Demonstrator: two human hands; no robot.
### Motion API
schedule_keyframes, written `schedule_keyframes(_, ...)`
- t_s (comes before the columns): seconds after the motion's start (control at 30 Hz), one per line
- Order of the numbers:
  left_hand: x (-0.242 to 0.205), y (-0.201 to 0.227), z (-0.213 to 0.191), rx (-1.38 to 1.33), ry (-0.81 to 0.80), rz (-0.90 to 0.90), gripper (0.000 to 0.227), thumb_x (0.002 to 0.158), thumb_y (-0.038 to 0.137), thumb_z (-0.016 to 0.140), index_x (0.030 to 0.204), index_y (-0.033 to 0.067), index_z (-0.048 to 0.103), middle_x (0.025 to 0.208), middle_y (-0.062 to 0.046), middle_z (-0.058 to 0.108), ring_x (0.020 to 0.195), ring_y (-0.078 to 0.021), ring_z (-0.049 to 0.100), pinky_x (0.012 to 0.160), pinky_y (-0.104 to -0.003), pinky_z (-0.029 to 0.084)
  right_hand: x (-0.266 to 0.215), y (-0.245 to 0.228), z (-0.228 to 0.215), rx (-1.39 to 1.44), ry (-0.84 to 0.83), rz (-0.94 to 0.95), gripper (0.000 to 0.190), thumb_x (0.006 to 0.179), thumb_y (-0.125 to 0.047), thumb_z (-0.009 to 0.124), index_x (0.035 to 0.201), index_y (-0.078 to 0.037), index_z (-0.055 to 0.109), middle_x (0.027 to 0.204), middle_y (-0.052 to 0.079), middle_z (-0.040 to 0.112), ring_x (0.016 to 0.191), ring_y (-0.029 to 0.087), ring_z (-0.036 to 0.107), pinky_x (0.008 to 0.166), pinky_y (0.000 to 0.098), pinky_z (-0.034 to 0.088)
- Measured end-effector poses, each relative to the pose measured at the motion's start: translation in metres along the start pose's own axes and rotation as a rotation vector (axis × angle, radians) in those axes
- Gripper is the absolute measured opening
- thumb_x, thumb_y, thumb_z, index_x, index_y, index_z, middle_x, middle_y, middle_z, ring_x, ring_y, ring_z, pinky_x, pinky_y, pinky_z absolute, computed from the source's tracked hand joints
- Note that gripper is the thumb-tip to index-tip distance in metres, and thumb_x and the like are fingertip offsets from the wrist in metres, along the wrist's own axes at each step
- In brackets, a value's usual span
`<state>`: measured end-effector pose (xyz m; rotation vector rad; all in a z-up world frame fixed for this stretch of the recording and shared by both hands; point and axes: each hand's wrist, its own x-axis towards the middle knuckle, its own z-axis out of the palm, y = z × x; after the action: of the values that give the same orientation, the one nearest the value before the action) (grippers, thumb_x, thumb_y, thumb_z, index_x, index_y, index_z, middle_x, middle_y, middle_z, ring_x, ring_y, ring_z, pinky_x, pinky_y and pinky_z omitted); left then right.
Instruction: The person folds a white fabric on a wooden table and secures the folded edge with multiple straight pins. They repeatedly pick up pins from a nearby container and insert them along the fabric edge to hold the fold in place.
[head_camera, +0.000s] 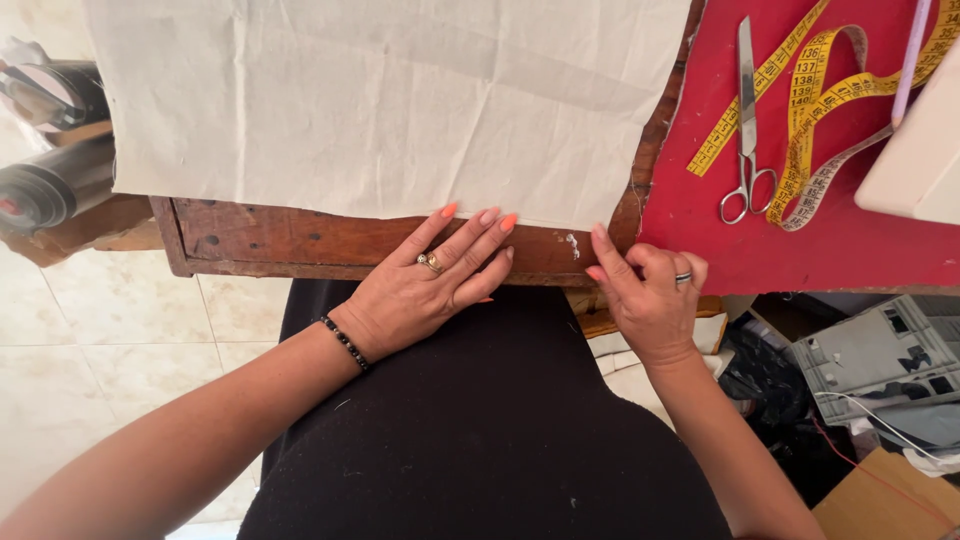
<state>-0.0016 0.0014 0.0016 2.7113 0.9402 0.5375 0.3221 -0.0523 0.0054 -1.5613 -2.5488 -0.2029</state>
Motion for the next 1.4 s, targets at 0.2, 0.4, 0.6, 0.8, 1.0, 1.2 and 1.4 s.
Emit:
schedule_keyframes(0.2,0.013,-0.004,-0.004,-0.051,0.048,0.0,0.046,0.105,0.04,0.054,0.143,0.0136,0.055,0.154,-0.017,0.052,0.147,-0.0282,0.045,0.123,-0.051,0.033,0.007,0.002,-0.014,0.236,0.07,0.12,0.033,0.106,-0.029,0.064,0.13,-0.014,0.08,0.097,0.004,0.05,0.084,0.025,0.053,0.079,0.0394,0.048)
schedule_keyframes(0.4,0.024,0.002,-0.002,-0.157,0.206,-0.03,0.038,0.1,0.034,0.065,0.13,0.0106,0.064,0.143,-0.016,0.061,0.14,-0.028,0.052,0.121,-0.05,0.037,0.111,-0.052,-0.029,0.794,0.1,0.294,0.023,0.1,-0.011,0.068,0.119,0.001,0.076,0.11,0.015,0.068,0.1,0.034,0.067,0.092,0.0443,0.055)
schedule_keyframes(0.6,-0.014,-0.058,-0.034,-0.115,0.3,-0.162,0.012,0.101,0.028,0.07,0.107,0.0182,0.074,0.12,-0.007,0.071,0.116,-0.0281,0.066,0.107,-0.053,0.049,0.145,-0.082,-0.007,0.97,-0.024,0.22,0.015,0.093,-0.01,0.078,0.108,-0.005,0.078,0.097,0.007,0.071,0.09,0.028,0.068,0.086,0.0395,0.057)
schedule_keyframes(0.8,-0.024,-0.083,-0.034,-0.057,0.369,-0.225,0.015,0.103,0.034,0.068,0.098,0.0209,0.074,0.112,0.001,0.072,0.112,-0.0211,0.066,0.107,-0.051,0.048,0.16,-0.102,0.013,0.766,-0.021,0.068,0.023,0.089,-0.025,0.084,0.108,-0.013,0.078,0.094,0.004,0.064,0.087,0.027,0.064,0.084,0.0401,0.052)
schedule_keyframes(1.0,-0.02,-0.089,-0.034,-0.109,0.423,-0.203,0.016,0.103,0.028,0.068,0.091,0.0176,0.071,0.109,-0.002,0.072,0.108,-0.022,0.066,0.106,-0.052,0.049,0.167,-0.105,0.017,0.712,-0.005,0.068,0.01,0.092,-0.021,0.083,0.098,-0.016,0.077,0.089,0.001,0.064,0.083,0.026,0.063,0.08,0.0385,0.051)
schedule_keyframes(1.2,-0.02,-0.091,-0.038,-0.097,0.398,-0.213,0.015,0.103,0.024,0.069,0.091,0.0136,0.07,0.11,-0.004,0.072,0.106,-0.0228,0.067,0.105,-0.051,0.05,0.17,-0.106,0.014,0.709,-0.048,0.09,0.01,0.093,-0.022,0.084,0.096,-0.017,0.075,0.088,0.0,0.064,0.083,0.026,0.064,0.079,0.0375,0.05)
schedule_keyframes(1.4,-0.011,-0.091,-0.049,-0.115,0.313,-0.299,0.019,0.103,0.02,0.068,0.086,0.0106,0.065,0.113,-0.006,0.068,0.108,-0.0259,0.065,0.102,-0.046,0.051,0.172,-0.107,0.015,0.715,-0.066,0.121,0.01,0.093,-0.021,0.083,0.093,-0.017,0.073,0.087,0.0,0.063,0.08,0.026,0.062,0.078,0.0373,0.049)
